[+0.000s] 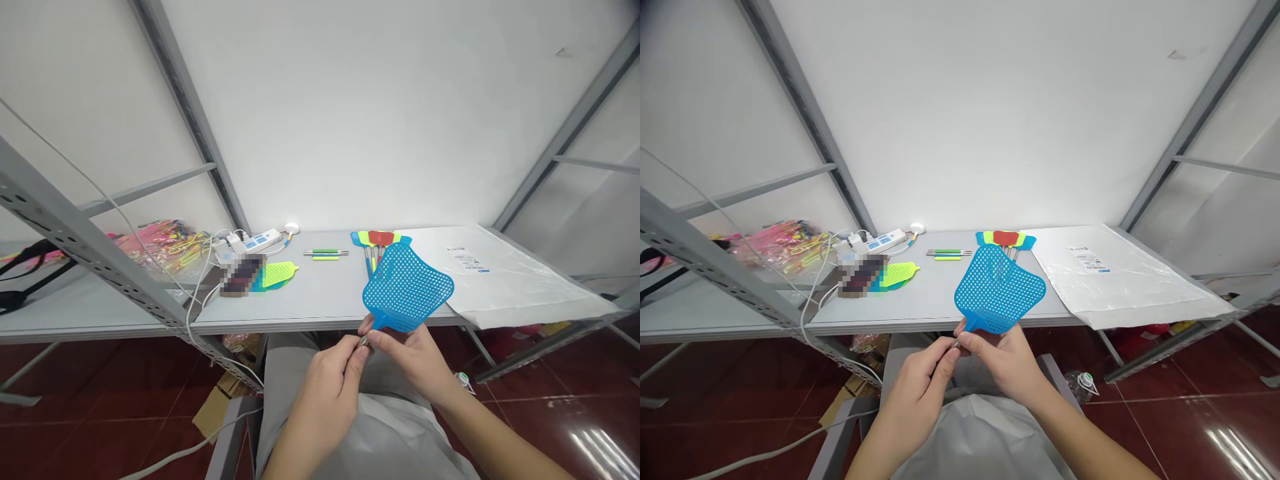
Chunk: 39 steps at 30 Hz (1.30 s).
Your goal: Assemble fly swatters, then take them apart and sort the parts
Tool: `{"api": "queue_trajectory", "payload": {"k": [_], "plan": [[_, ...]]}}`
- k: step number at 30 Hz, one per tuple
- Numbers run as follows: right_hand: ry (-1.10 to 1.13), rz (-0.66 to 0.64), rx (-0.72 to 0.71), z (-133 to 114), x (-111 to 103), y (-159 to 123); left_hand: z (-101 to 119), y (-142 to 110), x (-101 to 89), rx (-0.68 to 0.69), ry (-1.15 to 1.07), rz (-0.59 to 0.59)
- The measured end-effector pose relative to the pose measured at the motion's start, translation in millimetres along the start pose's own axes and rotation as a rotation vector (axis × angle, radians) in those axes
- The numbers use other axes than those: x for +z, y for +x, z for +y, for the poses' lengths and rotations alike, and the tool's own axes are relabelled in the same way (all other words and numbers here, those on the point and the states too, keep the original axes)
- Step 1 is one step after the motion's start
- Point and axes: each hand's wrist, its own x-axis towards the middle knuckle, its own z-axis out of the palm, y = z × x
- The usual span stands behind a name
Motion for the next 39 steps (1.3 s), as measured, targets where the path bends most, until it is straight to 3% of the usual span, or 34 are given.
{"api": "queue_trajectory", "payload": {"k": [3, 5, 11, 15, 20, 24, 28, 32, 35, 39], "plan": [[-0.031, 0.048, -0.04, -0.2, -1.0, -1.9, -1.9, 0.6, 1.9, -0.041, 0.002, -0.036], [-0.065, 0.077, -0.05, 0.5, -2.0, -2.3, -6.3, 2.6, 0.6, -0.095, -0.114, -0.082], [-0.083, 0.073, -0.045, 0.1, -8.9, 2.7, -35.7, 15.3, -2.6, -0.342, -0.835, -0.482], [-0.11, 0.091, -0.032, -4.3, -21.1, 7.0, -49.7, 21.9, 4.4, -0.347, -1.073, -0.643], [-0.077, -0.018, -0.019, -5.4, -25.8, 6.5, -40.1, 19.5, 6.9, -0.311, -0.923, -0.535], [-0.04, -0.1, 0.02, -0.1, -15.0, 3.8, -22.9, 15.0, 8.7, -0.267, -0.66, -0.288], [-0.093, -0.021, 0.011, 7.2, -6.8, 1.8, -12.6, 12.9, 10.4, -0.124, -0.308, -0.072], [-0.092, 0.128, -0.068, 6.7, -17.9, 6.4, -13.2, 10.5, -4.1, -0.068, 0.022, -0.047], [0.01, 0.288, -0.14, 2.0, -34.1, 11.8, -14.3, 7.8, -16.8, -0.055, 0.148, -0.064], [0.099, 0.273, -0.117, 1.5, -39.4, 10.9, -13.5, 6.5, -16.7, -0.025, 0.226, -0.047]]}}
